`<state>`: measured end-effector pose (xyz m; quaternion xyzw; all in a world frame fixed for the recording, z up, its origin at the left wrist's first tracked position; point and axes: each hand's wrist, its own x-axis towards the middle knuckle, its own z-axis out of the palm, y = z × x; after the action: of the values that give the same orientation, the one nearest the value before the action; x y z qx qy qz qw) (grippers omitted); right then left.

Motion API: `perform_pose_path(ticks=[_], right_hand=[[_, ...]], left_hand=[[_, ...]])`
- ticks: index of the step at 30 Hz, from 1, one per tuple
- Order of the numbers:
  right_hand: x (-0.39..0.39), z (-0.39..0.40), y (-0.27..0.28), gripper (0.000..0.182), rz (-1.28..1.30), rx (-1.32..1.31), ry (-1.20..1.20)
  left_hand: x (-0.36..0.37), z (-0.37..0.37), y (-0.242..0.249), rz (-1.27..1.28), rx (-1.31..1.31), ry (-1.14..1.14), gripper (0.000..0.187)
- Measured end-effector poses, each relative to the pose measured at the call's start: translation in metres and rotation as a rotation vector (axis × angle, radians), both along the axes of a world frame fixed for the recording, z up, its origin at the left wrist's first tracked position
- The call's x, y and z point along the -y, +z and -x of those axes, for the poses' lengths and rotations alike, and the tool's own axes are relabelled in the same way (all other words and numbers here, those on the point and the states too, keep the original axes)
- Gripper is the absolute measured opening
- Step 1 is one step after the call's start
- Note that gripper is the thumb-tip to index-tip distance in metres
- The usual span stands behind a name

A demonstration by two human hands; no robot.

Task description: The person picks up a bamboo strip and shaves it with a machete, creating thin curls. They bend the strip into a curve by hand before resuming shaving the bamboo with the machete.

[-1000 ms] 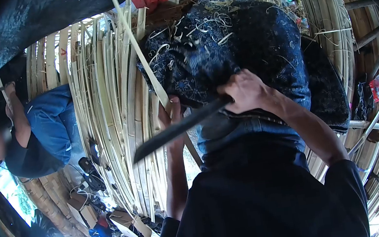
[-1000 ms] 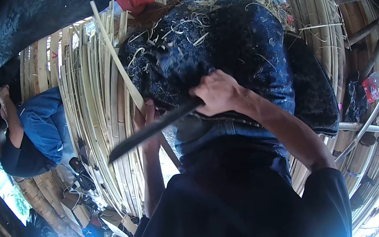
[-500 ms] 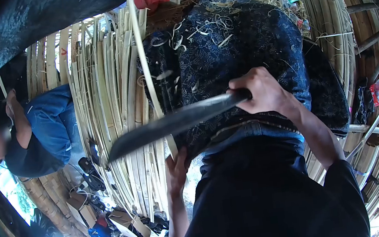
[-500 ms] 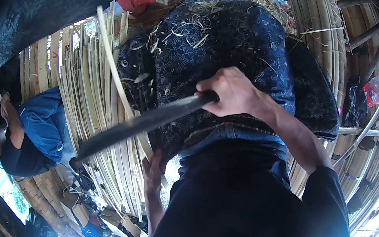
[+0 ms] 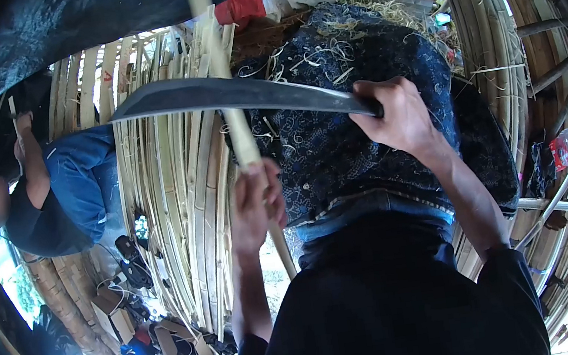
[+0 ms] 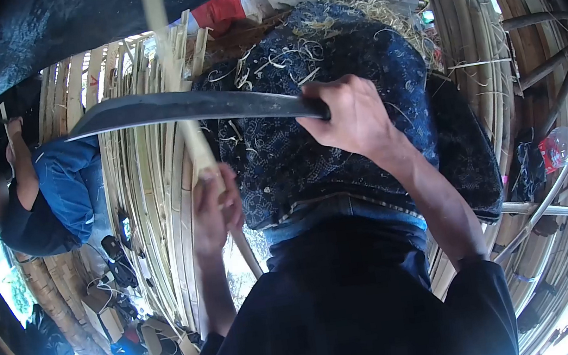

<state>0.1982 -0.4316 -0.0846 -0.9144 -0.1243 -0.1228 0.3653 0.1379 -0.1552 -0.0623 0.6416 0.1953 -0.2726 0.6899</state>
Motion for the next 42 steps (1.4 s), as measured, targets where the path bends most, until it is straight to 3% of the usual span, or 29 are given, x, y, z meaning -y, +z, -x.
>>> perform_pose_path(ticks=[6,10,13,21,24,26,30,32,39,41,42], right_hand=[[-0.027,-0.007,-0.052,0.026,0.384,-0.116,0.014],[-0.039,0.004,-0.076,0.028,0.37,-0.143,0.114],[-0.044,0.001,-0.069,0.026,0.384,-0.285,0.153],[-0.048,-0.003,-0.072,0.022,0.449,-0.418,0.177],[-0.055,-0.005,-0.069,0.021,0.498,-0.594,0.201],[-0.057,-0.006,-0.063,0.022,0.502,-0.637,0.229],[-0.058,0.0,-0.061,0.024,0.516,-0.655,0.252],[-0.059,0.002,-0.059,0.024,0.511,-0.648,0.233],[-0.059,0.006,-0.068,0.024,0.517,-0.622,0.187],[-0.055,-0.006,-0.077,0.025,0.509,-0.622,0.092],[-0.054,-0.013,-0.081,0.025,0.5,-0.627,-0.003]], left_hand=[[0.049,-0.012,-0.048,-0.042,-0.016,-0.208,0.028],[0.043,-0.015,-0.047,0.071,-0.294,-0.066,0.026],[0.049,-0.007,-0.047,-0.148,-0.052,-0.087,0.031],[0.05,-0.004,-0.043,-0.152,-0.166,-0.079,0.029],[0.039,0.012,-0.043,-0.222,-0.096,-0.098,0.035],[0.034,0.024,-0.043,-0.403,0.046,-0.166,0.034],[0.033,0.036,-0.035,-0.466,-0.018,-0.145,0.032],[0.033,0.042,-0.033,-0.498,0.084,-0.171,0.032],[0.022,0.074,0.007,-0.518,-0.146,-0.168,0.03],[0.011,0.092,0.025,-0.574,-0.141,-0.28,0.03],[0.0,0.114,0.03,-0.625,0.007,-0.366,0.029]])
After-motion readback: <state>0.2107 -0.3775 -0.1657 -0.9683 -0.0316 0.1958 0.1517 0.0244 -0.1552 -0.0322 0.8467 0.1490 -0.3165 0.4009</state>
